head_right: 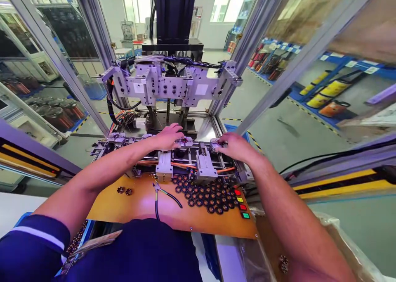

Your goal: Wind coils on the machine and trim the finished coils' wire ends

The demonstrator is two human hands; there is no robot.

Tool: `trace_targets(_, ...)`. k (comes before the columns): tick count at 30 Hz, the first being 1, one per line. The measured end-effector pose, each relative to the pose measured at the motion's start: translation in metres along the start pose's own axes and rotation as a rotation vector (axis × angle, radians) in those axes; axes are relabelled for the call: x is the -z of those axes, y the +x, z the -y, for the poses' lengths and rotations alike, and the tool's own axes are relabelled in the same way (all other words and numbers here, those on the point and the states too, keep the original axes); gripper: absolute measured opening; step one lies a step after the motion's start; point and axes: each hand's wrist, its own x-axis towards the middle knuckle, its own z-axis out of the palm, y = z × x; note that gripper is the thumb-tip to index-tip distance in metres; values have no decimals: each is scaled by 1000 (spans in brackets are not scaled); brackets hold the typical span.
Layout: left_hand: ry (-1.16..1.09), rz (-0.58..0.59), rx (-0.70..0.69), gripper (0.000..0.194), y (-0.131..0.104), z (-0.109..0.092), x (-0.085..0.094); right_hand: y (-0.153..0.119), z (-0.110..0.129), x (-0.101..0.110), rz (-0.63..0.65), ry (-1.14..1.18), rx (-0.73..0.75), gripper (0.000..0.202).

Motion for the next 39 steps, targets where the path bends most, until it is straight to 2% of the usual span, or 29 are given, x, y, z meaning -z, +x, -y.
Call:
trace_targets(4,13,59,-5,28,21,-3,-7,-5,-6,-7,8,36,-21,32)
trace_targets(12,-54,170,-8,28,38,4,-9,-5,-13,-5,39,64,-57,31)
trace_targets(14,-99,145,-18,27,39,4,-5,-4,-16,-6,60,64,-56,32)
trace_targets(17,-179,30,-55,20,29,0,8,-2,-21,-9,85,65,-50,32)
trace_targets(21,-274,-135,-109,14,0,-13,24,5,-26,-15,118,75,-46,30)
trace_targets(24,-410,-299,-87,15,-26,-21,30,12,-27,-15,149,96,-48,27)
trace_targets(27,-558,-509,-39,13,-56,-24,32,19,-27,-7,169,137,-51,25)
trace_targets(30,-573,-579,-54,12,-99,-30,27,22,-24,11,119,210,-45,29)
trace_targets(32,-569,-576,-56,17,-136,-36,16,15,-12,26,18,275,-36,36)
trace_targets(34,-588,-537,-27,17,-174,-44,-4,-3,13,38,-124,348,-13,42)
trace_targets(36,-645,-444,30,15,-207,-50,-34,-29,54,40,-237,431,60,37)
trace_targets(39,-756,-272,160,15,-237,-54,-85,-72,125,23,-204,551,228,22)
